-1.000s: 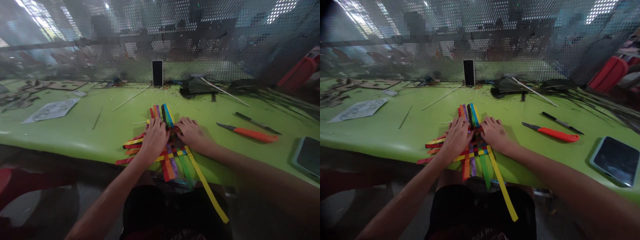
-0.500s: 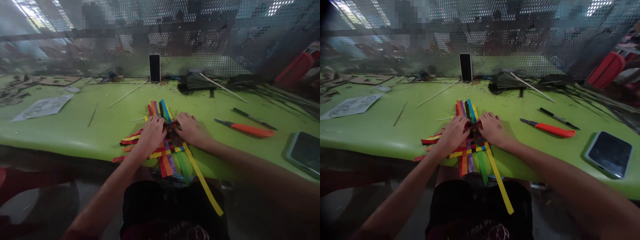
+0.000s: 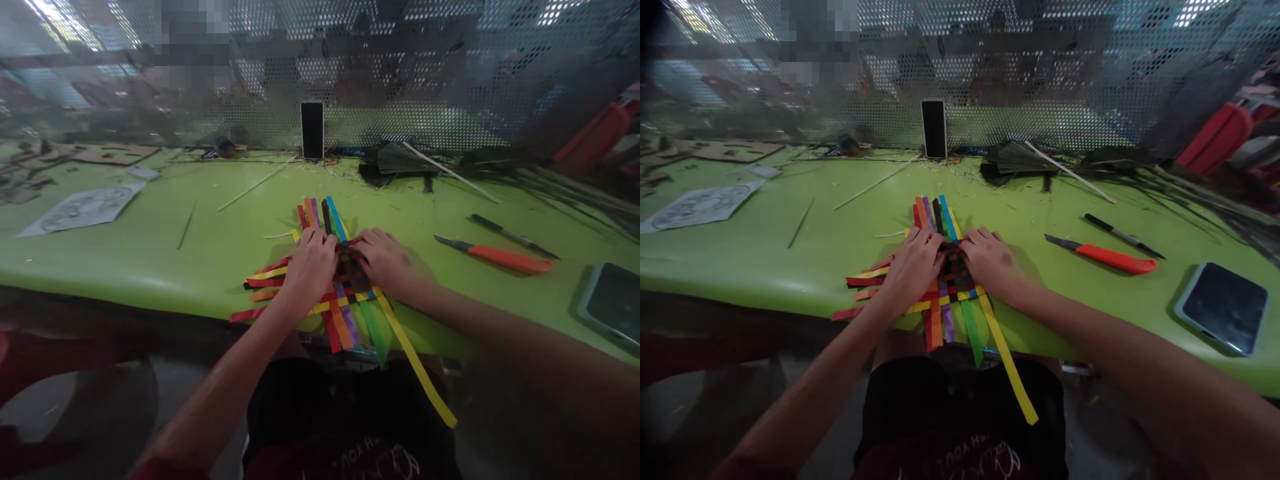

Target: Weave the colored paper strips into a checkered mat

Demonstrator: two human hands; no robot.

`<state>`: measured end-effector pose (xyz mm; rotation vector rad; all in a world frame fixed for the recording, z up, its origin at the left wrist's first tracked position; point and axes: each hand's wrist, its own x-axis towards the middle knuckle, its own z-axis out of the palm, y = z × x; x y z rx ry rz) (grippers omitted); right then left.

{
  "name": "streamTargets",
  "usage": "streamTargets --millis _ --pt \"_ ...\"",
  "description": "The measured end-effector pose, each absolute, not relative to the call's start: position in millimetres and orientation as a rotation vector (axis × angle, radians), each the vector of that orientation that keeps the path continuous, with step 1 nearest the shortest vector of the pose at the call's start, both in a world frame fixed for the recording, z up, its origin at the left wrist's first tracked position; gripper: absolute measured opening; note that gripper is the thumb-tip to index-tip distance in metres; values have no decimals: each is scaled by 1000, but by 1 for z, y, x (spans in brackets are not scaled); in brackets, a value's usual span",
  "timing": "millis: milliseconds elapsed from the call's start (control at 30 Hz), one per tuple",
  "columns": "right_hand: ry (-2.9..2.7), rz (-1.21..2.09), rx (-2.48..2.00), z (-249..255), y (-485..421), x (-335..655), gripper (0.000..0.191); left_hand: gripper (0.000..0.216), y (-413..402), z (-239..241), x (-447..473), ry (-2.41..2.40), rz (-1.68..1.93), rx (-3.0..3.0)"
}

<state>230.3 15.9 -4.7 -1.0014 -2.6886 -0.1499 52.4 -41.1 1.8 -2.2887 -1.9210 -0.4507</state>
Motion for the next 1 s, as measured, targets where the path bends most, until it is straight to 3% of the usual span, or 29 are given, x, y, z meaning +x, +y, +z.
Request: streamTargets --millis 467,833,1000 --pt "-2625 -189 -1132 -11 20 229 26 31 -36 -3 48 -1897 -547 -2386" --pt "-2649 -225 -1211 -7 15 225 22 26 -31 -4 47 -1886 -578 -2445" --pt "-2584 3 -1128 0 24 229 25 18 -15 0 48 -1989 -533 -2413"
